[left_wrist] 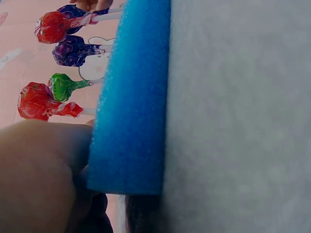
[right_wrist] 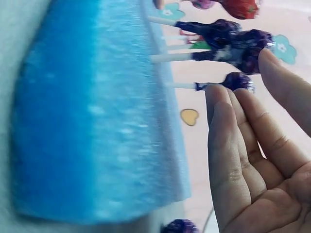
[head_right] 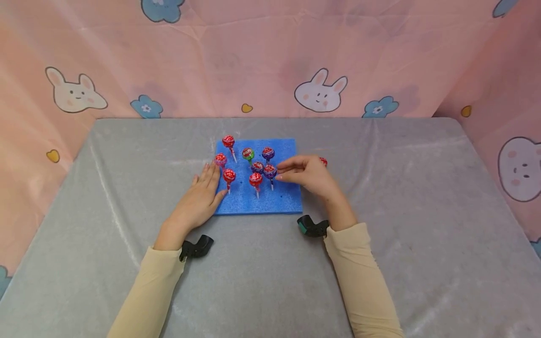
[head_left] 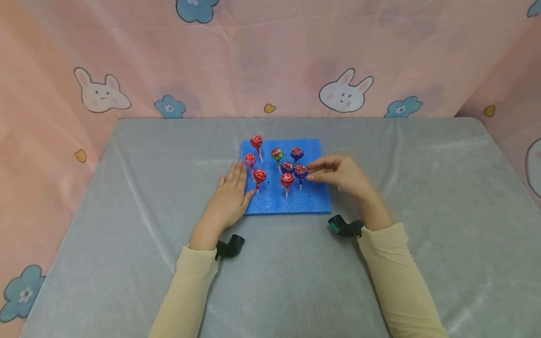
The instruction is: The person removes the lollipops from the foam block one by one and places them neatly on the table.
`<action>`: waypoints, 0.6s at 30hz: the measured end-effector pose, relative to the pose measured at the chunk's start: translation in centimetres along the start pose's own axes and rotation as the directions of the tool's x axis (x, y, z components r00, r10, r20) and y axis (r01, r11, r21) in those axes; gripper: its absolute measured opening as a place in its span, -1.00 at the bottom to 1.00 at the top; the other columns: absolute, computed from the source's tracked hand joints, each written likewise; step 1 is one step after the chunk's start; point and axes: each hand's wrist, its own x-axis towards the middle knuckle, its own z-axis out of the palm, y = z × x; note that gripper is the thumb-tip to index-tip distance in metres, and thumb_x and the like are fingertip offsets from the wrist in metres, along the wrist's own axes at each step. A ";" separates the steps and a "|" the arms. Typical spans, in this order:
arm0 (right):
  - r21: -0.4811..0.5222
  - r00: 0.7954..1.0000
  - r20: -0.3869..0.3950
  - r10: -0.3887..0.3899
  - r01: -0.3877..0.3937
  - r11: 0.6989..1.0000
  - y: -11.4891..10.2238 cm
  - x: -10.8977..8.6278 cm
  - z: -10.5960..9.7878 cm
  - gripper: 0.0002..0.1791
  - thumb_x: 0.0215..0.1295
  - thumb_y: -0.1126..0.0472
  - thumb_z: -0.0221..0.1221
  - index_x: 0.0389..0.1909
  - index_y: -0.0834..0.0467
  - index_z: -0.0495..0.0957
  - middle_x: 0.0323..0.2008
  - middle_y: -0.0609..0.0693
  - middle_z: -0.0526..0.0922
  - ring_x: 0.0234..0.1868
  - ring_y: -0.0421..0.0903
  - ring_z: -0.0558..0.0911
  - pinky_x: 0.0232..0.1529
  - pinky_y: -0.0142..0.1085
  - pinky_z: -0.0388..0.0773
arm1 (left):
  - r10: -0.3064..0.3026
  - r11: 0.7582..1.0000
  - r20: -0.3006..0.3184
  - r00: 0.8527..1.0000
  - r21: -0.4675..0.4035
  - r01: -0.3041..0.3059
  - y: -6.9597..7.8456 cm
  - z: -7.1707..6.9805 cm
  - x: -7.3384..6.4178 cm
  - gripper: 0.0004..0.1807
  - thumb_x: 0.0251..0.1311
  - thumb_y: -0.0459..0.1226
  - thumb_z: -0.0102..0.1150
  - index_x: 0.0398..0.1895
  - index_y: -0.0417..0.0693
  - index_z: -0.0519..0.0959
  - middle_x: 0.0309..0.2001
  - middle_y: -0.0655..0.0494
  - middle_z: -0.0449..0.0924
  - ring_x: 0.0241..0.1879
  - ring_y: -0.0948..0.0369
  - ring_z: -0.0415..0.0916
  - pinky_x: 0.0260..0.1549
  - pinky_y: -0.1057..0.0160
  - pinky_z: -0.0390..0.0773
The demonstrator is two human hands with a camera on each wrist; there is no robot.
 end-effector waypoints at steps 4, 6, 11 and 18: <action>0.028 0.999 0.043 0.026 -0.027 0.999 0.4 0.2 0.5 -0.65 0.16 0.35 0.28 -0.07 0.47 0.54 -0.24 0.17 0.69 -0.27 -0.25 0.67 -0.16 -0.44 0.55 | 0.000 1.000 0.004 1.000 -0.002 0.000 -0.1 -0.1 -0.2 -0.26 0.45 -0.03 -0.27 0.46 -0.28 -0.21 0.49 -0.11 -0.36 0.46 0.02 -0.43 0.36 -0.01 -0.27; 0.038 0.998 0.052 0.028 -0.030 0.999 0.5 0.3 0.7 -0.65 0.15 0.38 0.27 -0.07 0.48 0.53 -0.26 0.17 0.69 -0.29 -0.25 0.67 -0.16 -0.44 0.56 | 0.004 1.000 -0.002 1.000 -0.003 -0.004 0.0 -0.1 -0.3 -0.26 0.45 -0.03 -0.26 0.46 -0.29 -0.20 0.49 -0.12 -0.35 0.46 0.01 -0.41 0.36 -0.02 -0.26; 0.029 0.999 0.051 0.011 -0.013 0.999 0.8 0.4 1.2 -0.69 0.12 0.43 0.27 -0.12 0.50 0.52 -0.32 0.17 0.69 -0.34 -0.26 0.66 -0.19 -0.43 0.57 | -0.001 1.000 0.002 1.000 -0.007 0.001 0.0 -0.1 -0.3 -0.26 0.45 -0.02 -0.27 0.46 -0.27 -0.21 0.49 -0.11 -0.36 0.46 0.02 -0.42 0.36 -0.01 -0.28; 0.023 0.999 0.034 0.036 -0.037 0.999 1.0 0.4 1.4 -0.74 0.13 0.42 0.26 -0.19 0.49 0.54 -0.36 0.11 0.69 -0.36 -0.27 0.66 -0.23 -0.45 0.57 | 0.002 1.000 -0.005 1.000 -0.015 -0.002 0.0 0.0 -0.1 -0.26 0.45 -0.01 -0.28 0.47 -0.25 -0.22 0.49 -0.09 -0.36 0.46 0.04 -0.43 0.36 0.00 -0.28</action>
